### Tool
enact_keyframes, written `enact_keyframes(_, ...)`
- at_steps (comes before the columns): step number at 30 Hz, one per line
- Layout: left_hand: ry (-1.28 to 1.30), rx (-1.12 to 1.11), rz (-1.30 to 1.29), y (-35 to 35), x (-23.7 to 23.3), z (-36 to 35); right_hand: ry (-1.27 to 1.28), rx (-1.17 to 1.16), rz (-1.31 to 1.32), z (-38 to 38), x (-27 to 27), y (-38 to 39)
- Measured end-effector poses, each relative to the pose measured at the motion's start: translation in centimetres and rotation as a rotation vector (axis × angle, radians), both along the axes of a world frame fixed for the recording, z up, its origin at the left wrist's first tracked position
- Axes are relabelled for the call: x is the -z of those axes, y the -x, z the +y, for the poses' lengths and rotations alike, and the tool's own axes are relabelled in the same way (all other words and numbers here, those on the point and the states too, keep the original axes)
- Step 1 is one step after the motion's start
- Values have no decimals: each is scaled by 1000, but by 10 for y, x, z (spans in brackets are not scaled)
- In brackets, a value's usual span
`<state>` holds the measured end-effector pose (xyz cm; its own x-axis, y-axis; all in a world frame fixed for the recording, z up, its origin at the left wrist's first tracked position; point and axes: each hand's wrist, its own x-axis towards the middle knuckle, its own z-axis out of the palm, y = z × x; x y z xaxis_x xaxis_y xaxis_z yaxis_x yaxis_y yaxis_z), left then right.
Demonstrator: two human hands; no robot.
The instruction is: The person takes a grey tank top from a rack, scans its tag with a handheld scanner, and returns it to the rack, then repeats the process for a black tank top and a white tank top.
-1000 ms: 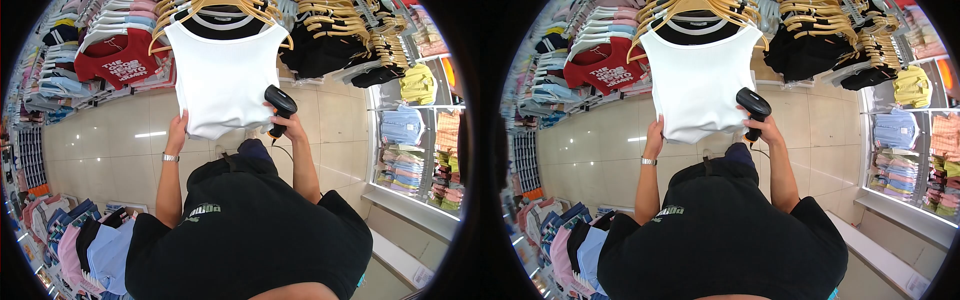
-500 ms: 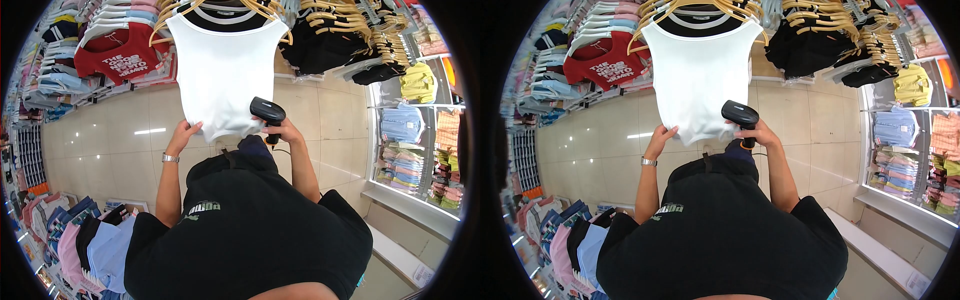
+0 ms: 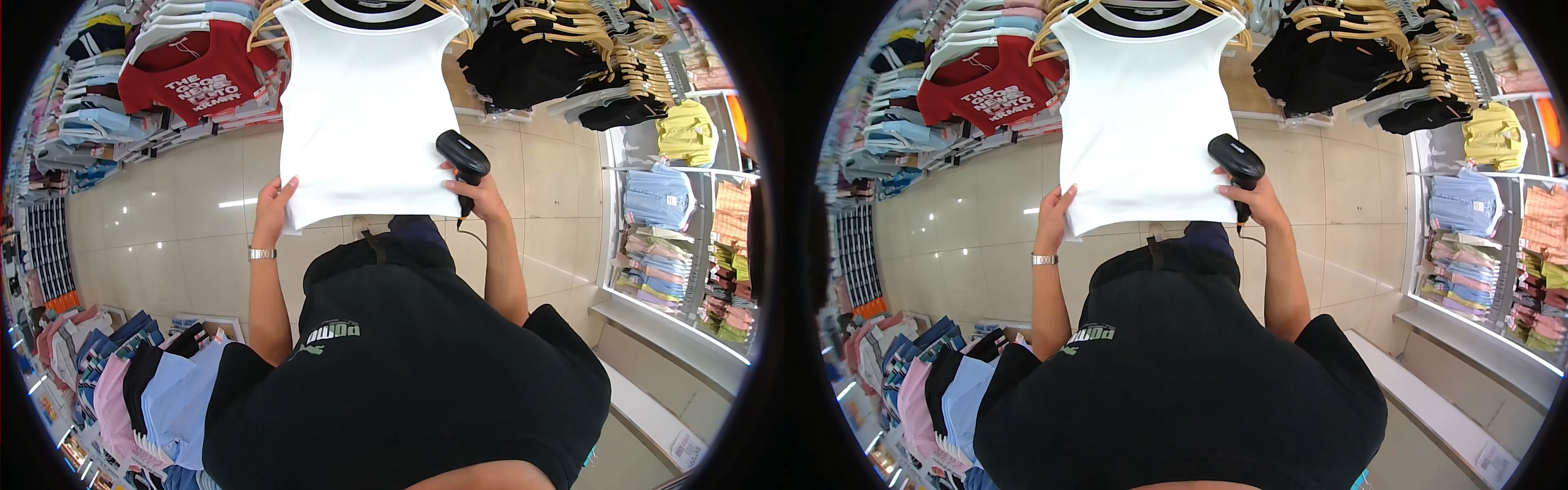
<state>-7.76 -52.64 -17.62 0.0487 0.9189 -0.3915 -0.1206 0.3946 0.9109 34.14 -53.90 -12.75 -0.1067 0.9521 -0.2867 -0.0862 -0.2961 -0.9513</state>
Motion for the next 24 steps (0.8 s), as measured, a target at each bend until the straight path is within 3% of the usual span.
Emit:
enact_keyframes(7,-49,18,89,26,-18,6,-60,24,-205,4,-8,-26)
enact_keyframes(24,-61,-31,327,90,3,25,-88,166,-406,11,-5,-83)
